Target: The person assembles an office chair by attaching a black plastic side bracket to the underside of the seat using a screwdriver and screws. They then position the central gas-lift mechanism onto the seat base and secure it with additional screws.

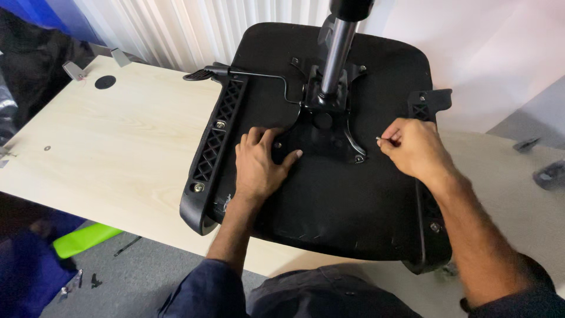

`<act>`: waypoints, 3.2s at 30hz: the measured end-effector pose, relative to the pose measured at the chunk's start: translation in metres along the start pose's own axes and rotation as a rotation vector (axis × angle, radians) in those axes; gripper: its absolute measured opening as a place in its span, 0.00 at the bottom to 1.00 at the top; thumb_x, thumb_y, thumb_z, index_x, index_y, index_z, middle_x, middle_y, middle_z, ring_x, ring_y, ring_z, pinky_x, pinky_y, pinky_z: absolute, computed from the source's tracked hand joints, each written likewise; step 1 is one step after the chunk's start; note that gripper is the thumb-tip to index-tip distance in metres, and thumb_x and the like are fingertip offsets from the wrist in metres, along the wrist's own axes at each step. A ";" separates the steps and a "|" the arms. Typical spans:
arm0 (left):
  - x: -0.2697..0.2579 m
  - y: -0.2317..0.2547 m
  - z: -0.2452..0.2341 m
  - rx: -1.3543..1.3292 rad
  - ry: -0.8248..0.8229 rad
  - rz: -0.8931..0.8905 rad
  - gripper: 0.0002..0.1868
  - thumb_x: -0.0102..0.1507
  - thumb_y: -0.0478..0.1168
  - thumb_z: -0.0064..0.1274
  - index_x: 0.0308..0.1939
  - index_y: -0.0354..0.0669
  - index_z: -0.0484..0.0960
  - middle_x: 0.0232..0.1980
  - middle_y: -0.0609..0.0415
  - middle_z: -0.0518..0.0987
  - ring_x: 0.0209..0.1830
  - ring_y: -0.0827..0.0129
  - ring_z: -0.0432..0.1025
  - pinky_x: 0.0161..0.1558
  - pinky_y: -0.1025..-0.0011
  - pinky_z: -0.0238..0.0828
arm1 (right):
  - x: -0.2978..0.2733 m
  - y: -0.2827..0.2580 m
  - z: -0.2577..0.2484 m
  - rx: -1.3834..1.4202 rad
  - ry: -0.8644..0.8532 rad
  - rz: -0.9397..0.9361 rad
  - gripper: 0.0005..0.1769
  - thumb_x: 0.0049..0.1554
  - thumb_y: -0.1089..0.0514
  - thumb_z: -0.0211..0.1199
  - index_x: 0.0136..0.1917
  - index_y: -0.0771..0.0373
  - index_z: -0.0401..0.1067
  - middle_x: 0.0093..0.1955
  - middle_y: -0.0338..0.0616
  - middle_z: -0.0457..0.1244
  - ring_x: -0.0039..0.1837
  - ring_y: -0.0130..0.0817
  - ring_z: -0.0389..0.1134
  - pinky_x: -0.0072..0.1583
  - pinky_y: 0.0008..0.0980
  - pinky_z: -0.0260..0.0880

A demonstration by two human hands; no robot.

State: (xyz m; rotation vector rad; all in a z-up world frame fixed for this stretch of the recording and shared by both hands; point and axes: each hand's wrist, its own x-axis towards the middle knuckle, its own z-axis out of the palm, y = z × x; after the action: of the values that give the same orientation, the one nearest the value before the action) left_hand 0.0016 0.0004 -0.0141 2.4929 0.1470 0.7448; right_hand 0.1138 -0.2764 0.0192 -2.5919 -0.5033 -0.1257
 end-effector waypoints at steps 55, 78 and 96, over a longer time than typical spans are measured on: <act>0.195 -0.021 0.046 -0.038 0.147 0.238 0.08 0.60 0.40 0.67 0.35 0.38 0.87 0.36 0.42 0.85 0.38 0.50 0.79 0.40 0.57 0.74 | -0.007 -0.020 0.044 0.943 0.146 -0.047 0.05 0.63 0.64 0.61 0.52 0.67 0.74 0.45 0.44 0.71 0.43 0.25 0.71 0.44 0.25 0.74; 0.301 -0.080 0.127 -0.379 -0.351 -0.623 0.08 0.62 0.36 0.59 0.36 0.34 0.88 0.36 0.48 0.88 0.29 0.67 0.84 0.34 0.72 0.83 | -0.011 0.001 0.054 0.820 0.195 -0.002 0.05 0.65 0.60 0.59 0.51 0.64 0.71 0.44 0.41 0.70 0.46 0.24 0.72 0.46 0.26 0.75; 0.286 -0.046 0.107 -0.195 -0.391 -0.517 0.08 0.58 0.39 0.68 0.38 0.41 0.88 0.41 0.52 0.86 0.33 0.71 0.81 0.35 0.76 0.83 | -0.009 0.000 0.058 0.874 0.185 0.012 0.05 0.64 0.60 0.60 0.52 0.64 0.72 0.46 0.38 0.69 0.48 0.21 0.72 0.46 0.22 0.72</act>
State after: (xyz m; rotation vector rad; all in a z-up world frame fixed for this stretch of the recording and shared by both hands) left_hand 0.3019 0.0606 0.0232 2.2178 0.5220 0.0536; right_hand 0.1051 -0.2513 -0.0334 -1.7094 -0.3613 -0.1078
